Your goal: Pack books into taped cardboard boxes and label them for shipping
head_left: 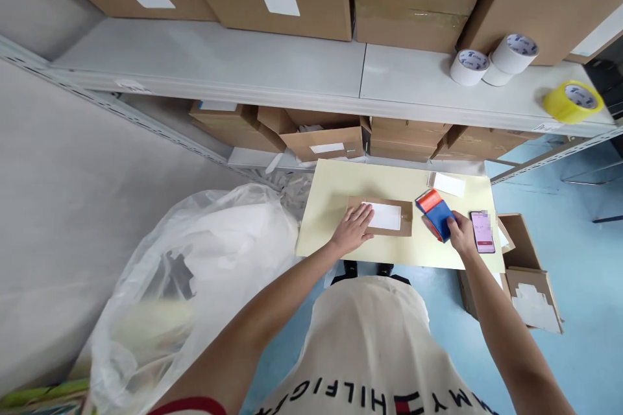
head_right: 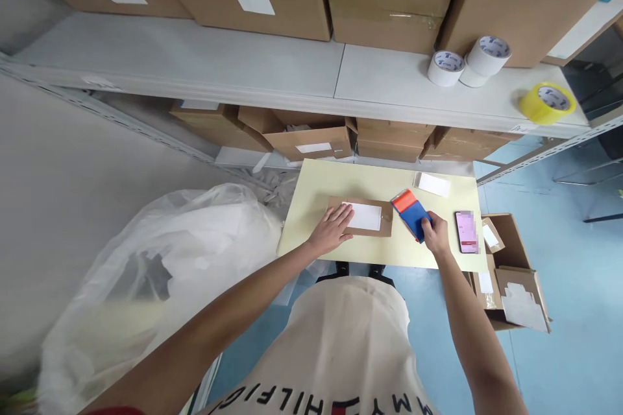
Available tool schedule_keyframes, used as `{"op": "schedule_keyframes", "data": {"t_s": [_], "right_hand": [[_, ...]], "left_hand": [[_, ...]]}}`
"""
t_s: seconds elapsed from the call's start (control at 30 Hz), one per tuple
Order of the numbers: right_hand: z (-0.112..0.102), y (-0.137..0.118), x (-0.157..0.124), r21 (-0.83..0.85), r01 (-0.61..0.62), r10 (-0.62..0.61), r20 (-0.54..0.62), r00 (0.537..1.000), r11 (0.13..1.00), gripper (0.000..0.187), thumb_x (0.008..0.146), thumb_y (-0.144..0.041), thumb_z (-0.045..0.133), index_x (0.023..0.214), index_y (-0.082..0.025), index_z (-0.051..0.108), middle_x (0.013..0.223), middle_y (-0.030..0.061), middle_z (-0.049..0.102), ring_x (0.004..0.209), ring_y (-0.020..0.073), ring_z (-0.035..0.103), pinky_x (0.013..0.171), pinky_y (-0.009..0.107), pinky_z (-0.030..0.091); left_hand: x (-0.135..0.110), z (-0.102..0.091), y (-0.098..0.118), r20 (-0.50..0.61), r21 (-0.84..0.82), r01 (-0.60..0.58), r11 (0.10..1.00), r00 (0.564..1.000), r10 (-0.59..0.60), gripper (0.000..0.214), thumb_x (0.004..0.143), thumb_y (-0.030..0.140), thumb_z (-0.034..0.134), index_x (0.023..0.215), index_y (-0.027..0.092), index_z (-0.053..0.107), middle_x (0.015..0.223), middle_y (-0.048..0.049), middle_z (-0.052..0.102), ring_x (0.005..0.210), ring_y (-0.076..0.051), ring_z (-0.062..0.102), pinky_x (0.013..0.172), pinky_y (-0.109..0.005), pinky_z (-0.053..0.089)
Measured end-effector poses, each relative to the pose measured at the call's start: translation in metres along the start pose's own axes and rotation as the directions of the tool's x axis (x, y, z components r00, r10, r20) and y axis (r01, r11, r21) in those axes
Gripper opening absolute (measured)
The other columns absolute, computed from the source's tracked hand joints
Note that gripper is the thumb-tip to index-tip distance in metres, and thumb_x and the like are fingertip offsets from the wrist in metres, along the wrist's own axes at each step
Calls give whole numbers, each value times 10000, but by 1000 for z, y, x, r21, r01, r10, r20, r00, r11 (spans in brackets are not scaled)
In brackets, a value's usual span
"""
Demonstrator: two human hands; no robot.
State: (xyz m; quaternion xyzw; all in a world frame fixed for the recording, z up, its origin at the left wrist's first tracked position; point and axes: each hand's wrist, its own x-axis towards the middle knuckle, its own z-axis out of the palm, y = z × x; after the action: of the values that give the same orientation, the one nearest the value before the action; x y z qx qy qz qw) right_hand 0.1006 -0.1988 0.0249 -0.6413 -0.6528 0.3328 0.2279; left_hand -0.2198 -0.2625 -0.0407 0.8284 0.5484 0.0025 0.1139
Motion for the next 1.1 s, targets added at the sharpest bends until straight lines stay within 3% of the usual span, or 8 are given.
{"op": "schedule_keyframes", "data": {"t_s": [0.17,0.33,0.4,0.5,0.57,0.67,0.87,1.1], "right_hand": [[28,-76,34,-7,171,-164,241,956,985,487,847,-584,364,505,-239,325,490,-22,364,488,117,334,498,280,298],[43,-91,45,-141,239,-176,358,917,961,525,853,-611,336,485,-238,312,465,-21,354,473,116,328,501,285,303],[41,-89,46,-146,258,-188,374,908,955,527,852,-620,334,491,-238,306,468,-24,347,476,114,325,500,283,304],[38,-85,45,-136,269,-199,384,902,954,532,852,-635,328,499,-238,291,473,-28,332,479,112,319,495,279,305],[37,-82,45,-130,275,-208,378,902,953,537,855,-644,321,504,-239,285,476,-30,322,479,111,316,490,277,304],[38,-79,44,-130,287,-222,370,902,949,545,859,-653,318,505,-240,287,476,-31,319,478,110,318,487,276,304],[38,-85,42,-165,295,-214,385,898,941,546,866,-658,288,509,-245,307,467,-19,374,467,119,352,485,275,317],[30,-89,33,-509,325,-115,401,909,797,470,904,-534,348,571,-235,489,570,59,606,575,190,567,557,287,361]], "left_hand": [[-10,-1,8,-30,-91,-14,996,999,12,688,924,461,517,1518,163,339,1576,-127,333,1485,-289,247,1215,-461,174],[-9,-18,10,-39,-484,53,874,996,-82,572,937,429,487,1454,189,443,1545,-110,401,1471,-285,287,1209,-507,180],[-4,-26,10,-25,-716,144,683,973,-231,488,961,419,430,1382,190,524,1469,-115,508,1414,-272,398,1178,-484,269],[6,-40,11,107,-949,226,222,887,-448,441,949,420,467,1276,150,589,1318,-153,632,1225,-245,597,1041,-391,447],[14,-48,12,254,-965,254,-63,851,-460,405,908,416,557,1213,154,611,1214,-138,684,1040,-211,690,915,-340,514],[28,-59,16,402,-913,331,-237,824,-399,264,885,368,605,1033,161,678,998,-78,737,794,-144,711,755,-274,527],[38,-66,14,317,-934,357,-9,817,-481,204,890,177,545,766,154,704,737,-17,723,628,-117,680,638,-231,507],[-6,-28,-47,183,-855,445,265,738,-649,245,887,255,527,722,184,695,669,-6,717,582,-124,656,623,-231,520]]}}
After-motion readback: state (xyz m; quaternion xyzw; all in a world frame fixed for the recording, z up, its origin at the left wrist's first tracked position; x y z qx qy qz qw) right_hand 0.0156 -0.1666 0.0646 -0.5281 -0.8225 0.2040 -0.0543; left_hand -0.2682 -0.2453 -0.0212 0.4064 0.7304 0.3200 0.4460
